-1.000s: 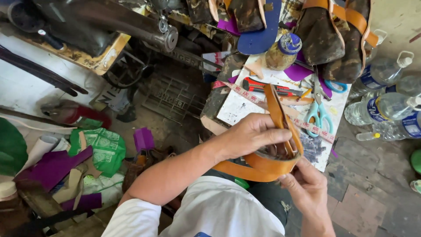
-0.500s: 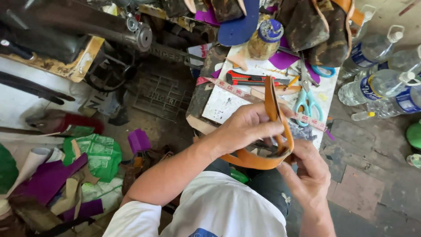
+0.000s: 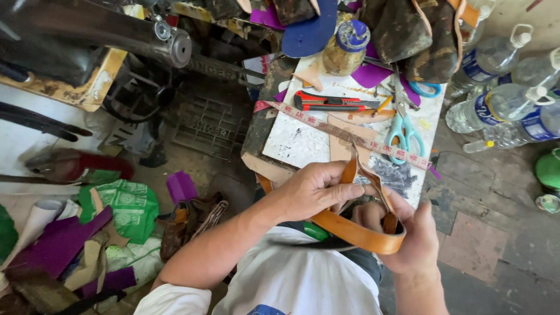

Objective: The person cuts a strip of orange leather with scissors and attaches it to a sandal sole. They then handle a pair of brown leather insoles, placing them on the workbench and later picking them up to attach a small piece of leather to one.

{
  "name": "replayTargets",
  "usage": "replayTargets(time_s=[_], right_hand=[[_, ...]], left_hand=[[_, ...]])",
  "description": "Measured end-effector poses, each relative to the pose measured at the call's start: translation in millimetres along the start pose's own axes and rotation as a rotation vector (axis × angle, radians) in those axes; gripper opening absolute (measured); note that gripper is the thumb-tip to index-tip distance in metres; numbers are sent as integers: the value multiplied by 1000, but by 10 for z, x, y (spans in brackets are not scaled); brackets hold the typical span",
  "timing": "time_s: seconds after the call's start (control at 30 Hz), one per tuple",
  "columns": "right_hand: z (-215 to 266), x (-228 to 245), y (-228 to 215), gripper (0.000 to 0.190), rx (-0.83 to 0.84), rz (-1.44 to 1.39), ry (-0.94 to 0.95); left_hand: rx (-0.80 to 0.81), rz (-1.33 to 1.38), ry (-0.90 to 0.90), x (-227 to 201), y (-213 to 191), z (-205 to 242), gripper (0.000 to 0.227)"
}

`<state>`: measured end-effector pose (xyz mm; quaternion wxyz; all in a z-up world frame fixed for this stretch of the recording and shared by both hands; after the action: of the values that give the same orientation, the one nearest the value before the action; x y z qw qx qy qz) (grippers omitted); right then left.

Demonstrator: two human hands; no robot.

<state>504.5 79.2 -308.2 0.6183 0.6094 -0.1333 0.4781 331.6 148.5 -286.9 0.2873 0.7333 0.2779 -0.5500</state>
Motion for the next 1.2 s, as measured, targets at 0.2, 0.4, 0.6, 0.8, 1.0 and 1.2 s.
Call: replayTargets(time_s=[0.2,0.4,0.6,0.8,1.0,1.2], right_hand=[[96,163,-114,26,-112,184,-102],[499,546,-420,23,-357,990,20],[662,726,-341,29,-211,1262,28],[815,760,-215,31,-48,1392,78],[1097,476,-280,31,187,1442,42],[1486,1052,-1104,32,102,1546,-12]], left_hand=[[62,166,-138,-14,-78,22,29],[232,109,-279,-34,-129,179,26],[441,-79,-259,-183,-68,273,37],[554,-201,-173,-276,39,467,43],[664,-329,-230,-710,104,621,52],[673,-414,-53,-924,-72,631,40]])
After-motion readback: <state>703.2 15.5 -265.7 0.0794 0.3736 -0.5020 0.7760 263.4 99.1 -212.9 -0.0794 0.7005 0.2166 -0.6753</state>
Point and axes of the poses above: each hand's wrist, its own z-axis away from the middle knuckle, its own y-axis out of the palm, x = y × z, the point moved 3 cm from there along -z, towards the middle knuckle, and after that the axes turned 14 degrees about y, right-handed, at the moved point
